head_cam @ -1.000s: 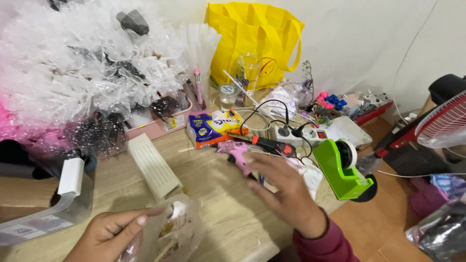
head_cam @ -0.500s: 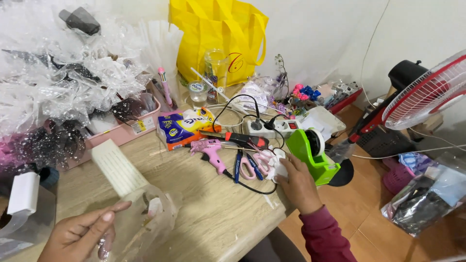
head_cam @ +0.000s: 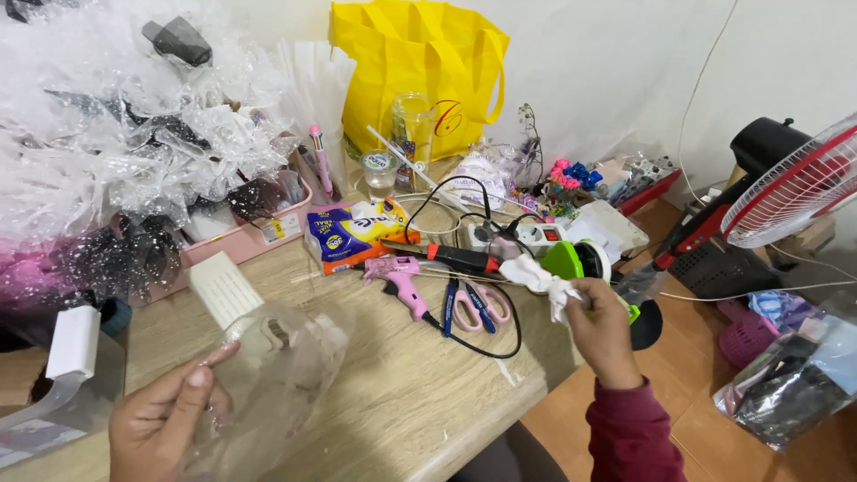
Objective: Assembling a gift arrangement by gluing snack packets to sticks and arranging them in a container.
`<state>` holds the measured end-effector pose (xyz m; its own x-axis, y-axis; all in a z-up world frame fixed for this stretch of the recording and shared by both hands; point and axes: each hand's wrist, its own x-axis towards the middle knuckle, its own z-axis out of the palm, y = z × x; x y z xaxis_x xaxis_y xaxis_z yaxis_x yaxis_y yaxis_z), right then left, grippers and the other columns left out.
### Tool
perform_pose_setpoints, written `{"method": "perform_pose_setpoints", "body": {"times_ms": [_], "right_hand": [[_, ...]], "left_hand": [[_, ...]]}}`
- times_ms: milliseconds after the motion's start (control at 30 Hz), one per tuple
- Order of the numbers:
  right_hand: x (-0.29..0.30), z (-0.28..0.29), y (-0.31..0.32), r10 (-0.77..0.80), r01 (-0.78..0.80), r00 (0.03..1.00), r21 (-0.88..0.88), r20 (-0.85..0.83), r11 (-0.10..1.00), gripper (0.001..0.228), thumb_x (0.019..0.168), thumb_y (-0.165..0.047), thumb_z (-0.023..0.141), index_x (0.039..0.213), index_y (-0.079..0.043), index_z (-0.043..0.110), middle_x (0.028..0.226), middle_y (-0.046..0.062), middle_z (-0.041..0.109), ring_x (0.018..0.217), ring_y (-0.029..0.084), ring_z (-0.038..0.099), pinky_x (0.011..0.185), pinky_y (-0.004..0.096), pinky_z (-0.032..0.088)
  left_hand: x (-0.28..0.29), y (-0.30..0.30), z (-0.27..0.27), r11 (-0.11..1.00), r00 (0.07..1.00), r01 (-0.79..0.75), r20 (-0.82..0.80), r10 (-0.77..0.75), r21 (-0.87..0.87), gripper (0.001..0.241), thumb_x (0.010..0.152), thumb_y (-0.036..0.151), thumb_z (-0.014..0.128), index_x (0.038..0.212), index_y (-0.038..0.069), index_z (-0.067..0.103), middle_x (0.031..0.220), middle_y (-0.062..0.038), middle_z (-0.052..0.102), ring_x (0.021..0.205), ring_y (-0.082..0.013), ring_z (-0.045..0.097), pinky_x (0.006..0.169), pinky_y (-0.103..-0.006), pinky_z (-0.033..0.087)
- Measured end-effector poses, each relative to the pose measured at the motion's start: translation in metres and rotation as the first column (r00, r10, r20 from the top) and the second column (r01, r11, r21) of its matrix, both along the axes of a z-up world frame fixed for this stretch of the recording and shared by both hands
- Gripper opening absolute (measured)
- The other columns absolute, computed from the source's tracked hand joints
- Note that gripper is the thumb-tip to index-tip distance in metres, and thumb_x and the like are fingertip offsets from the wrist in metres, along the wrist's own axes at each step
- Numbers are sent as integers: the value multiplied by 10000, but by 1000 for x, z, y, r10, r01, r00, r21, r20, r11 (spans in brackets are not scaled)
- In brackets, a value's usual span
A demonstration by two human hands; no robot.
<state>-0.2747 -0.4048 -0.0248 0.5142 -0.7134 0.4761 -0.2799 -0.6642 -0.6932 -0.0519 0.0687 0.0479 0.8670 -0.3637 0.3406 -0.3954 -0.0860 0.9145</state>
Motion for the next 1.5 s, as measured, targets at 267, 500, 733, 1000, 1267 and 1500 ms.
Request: {"method": "perform_pose_setpoints", "body": {"times_ms": [267, 500, 733, 1000, 1267, 1500], "right_hand": [[-11, 4, 35, 32, -537, 772, 624, 635, 568, 87, 903, -79, 688, 988, -92, 675, 985, 53, 715, 752, 127, 611, 674, 281, 489], [6, 17, 62, 258, -302, 891, 65, 375, 951, 160, 959, -3, 571, 1094, -88, 558, 1349, 159, 617, 1345, 308, 569, 1109, 424, 490], [36, 12, 18, -212, -218, 758, -546, -617, 809, 442, 810, -54, 668, 1243, -130, 618, 1577, 244, 350, 1469, 441, 321, 1216, 660, 228], [73, 40, 57, 313, -432, 899, -502, -307, 749, 403, 907, -167, 690, 1274, -7, 641, 1368, 237, 560, 1090, 416, 573, 905, 542, 481], [173, 10, 31, 328, -538, 774, -289, -542, 792, 461, 919, -149, 614, 1362, -29, 569, 1295, 178, 612, 1150, 388, 580, 943, 503, 498], [197, -29, 8, 213, -560, 755, -441, -620, 701, 420, 799, 76, 590, 1197, -56, 620, 1007, 154, 640, 910, 374, 611, 782, 473, 502]], "left_hand": [[4, -54, -63, 960, 654, -158, 753, -74, 231, 506, 817, 29, 591, 1294, 189, 646, 711, 12, 677, 597, -171, 651, 552, -360, 529], [21, -83, -94, 857, 618, -90, 703, -350, 506, 466, 869, 46, 626, 1331, 96, 599, 547, -8, 505, 400, -198, 421, 304, -362, 295], [29, -74, -101, 821, 730, -115, 608, -312, 559, 452, 941, 183, 565, 1390, 225, 585, 661, 21, 647, 511, -190, 563, 380, -368, 437], [31, -70, -100, 843, 729, -156, 636, -253, 515, 416, 925, 234, 605, 1339, 252, 625, 699, 32, 669, 544, -179, 562, 355, -360, 431], [34, -62, -99, 839, 710, -142, 645, -283, 525, 682, 705, 50, 640, 1360, 232, 596, 824, 0, 695, 613, -222, 617, 388, -389, 478], [23, -63, -79, 807, 702, -208, 659, -269, 552, 520, 784, 56, 615, 1272, 238, 627, 651, -19, 598, 512, -250, 557, 342, -432, 423]]}}
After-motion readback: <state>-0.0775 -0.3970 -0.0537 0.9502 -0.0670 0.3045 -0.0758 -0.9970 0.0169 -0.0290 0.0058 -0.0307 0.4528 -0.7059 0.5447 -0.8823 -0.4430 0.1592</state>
